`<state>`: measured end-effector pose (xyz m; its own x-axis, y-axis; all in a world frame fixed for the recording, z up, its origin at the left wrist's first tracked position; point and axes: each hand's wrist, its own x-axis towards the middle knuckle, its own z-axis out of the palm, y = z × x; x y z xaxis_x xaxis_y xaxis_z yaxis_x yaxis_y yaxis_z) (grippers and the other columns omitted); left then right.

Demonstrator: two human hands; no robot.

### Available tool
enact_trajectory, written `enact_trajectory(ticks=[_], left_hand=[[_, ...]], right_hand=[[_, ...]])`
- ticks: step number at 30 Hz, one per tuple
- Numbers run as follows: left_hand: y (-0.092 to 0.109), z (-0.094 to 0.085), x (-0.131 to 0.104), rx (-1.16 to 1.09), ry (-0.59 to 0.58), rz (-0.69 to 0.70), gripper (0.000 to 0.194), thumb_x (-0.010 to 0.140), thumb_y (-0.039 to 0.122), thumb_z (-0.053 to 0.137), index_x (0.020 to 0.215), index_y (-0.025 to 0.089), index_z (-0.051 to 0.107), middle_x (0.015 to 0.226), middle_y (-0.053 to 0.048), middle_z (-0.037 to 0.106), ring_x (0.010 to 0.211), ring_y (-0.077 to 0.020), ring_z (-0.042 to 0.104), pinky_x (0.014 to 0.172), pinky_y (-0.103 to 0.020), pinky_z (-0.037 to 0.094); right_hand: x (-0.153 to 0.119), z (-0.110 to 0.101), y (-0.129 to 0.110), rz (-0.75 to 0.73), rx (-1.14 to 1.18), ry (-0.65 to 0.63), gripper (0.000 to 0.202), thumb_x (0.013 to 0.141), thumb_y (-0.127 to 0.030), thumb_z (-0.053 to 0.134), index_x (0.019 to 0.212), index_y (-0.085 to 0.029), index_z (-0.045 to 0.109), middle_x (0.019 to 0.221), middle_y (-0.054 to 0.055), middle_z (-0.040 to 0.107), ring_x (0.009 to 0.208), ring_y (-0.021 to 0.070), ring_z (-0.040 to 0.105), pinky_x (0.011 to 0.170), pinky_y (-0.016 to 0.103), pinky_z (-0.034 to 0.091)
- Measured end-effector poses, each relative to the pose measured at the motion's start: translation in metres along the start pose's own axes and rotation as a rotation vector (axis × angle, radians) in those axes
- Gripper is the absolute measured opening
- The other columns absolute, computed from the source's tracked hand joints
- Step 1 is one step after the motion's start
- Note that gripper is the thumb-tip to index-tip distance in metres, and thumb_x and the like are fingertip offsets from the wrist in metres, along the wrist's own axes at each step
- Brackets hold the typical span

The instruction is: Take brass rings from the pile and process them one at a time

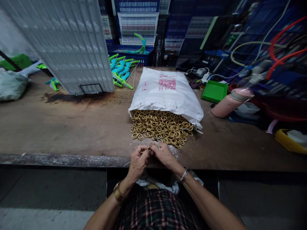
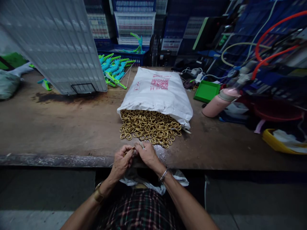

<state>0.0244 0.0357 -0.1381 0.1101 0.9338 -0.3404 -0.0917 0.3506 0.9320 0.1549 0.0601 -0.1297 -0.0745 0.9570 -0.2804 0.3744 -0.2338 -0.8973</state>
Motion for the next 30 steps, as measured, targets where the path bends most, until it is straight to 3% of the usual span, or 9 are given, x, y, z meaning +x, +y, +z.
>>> enact_trajectory(ticks=[9, 14, 17, 20, 30], left_hand=[[-0.002, 0.001, -0.003, -0.214, -0.177, -0.087, 0.032, 0.079, 0.047, 0.056, 0.078, 0.016, 0.047, 0.062, 0.005, 0.047, 0.042, -0.0027, 0.036, 0.037, -0.014, 0.028], [0.004, 0.002, -0.006, -0.287, -0.158, -0.128, 0.035, 0.075, 0.049, 0.061, 0.077, 0.017, 0.045, 0.062, 0.005, 0.048, 0.041, -0.0028, 0.036, 0.036, -0.014, 0.027], [0.002, 0.001, -0.005, -0.272, -0.145, -0.093, 0.035, 0.076, 0.048, 0.06, 0.079, 0.017, 0.045, 0.062, 0.005, 0.047, 0.042, -0.0028, 0.036, 0.036, -0.014, 0.027], [-0.002, 0.0, -0.002, -0.226, -0.131, -0.066, 0.034, 0.079, 0.049, 0.056, 0.079, 0.017, 0.044, 0.062, 0.005, 0.046, 0.042, -0.0028, 0.036, 0.037, -0.013, 0.027], [-0.001, 0.0, -0.003, -0.099, -0.067, -0.041, 0.042, 0.073, 0.057, 0.057, 0.075, 0.017, 0.044, 0.059, 0.005, 0.048, 0.04, -0.004, 0.036, 0.035, -0.015, 0.028]], right_hand=[[-0.002, -0.001, 0.001, -0.05, 0.012, -0.011, 0.029, 0.079, -0.037, 0.043, 0.06, -0.016, 0.053, 0.057, -0.002, 0.051, 0.057, 0.0101, 0.045, 0.056, 0.022, 0.035], [-0.006, -0.005, 0.005, -0.113, -0.181, 0.059, 0.025, 0.082, -0.028, 0.038, 0.071, -0.016, 0.057, 0.062, 0.001, 0.056, 0.059, 0.0119, 0.049, 0.058, 0.023, 0.036], [-0.012, -0.005, 0.007, -0.247, -0.428, -0.013, 0.019, 0.079, -0.017, 0.038, 0.076, -0.018, 0.057, 0.069, 0.003, 0.061, 0.063, 0.0129, 0.05, 0.062, 0.024, 0.034], [-0.017, -0.003, 0.009, -0.281, -0.574, -0.066, 0.021, 0.075, -0.011, 0.039, 0.083, -0.018, 0.057, 0.076, 0.004, 0.064, 0.067, 0.0142, 0.053, 0.063, 0.025, 0.033], [-0.017, 0.001, 0.01, -0.254, -0.696, -0.047, 0.031, 0.073, -0.009, 0.038, 0.095, -0.018, 0.058, 0.086, 0.005, 0.066, 0.075, 0.016, 0.057, 0.064, 0.026, 0.032]])
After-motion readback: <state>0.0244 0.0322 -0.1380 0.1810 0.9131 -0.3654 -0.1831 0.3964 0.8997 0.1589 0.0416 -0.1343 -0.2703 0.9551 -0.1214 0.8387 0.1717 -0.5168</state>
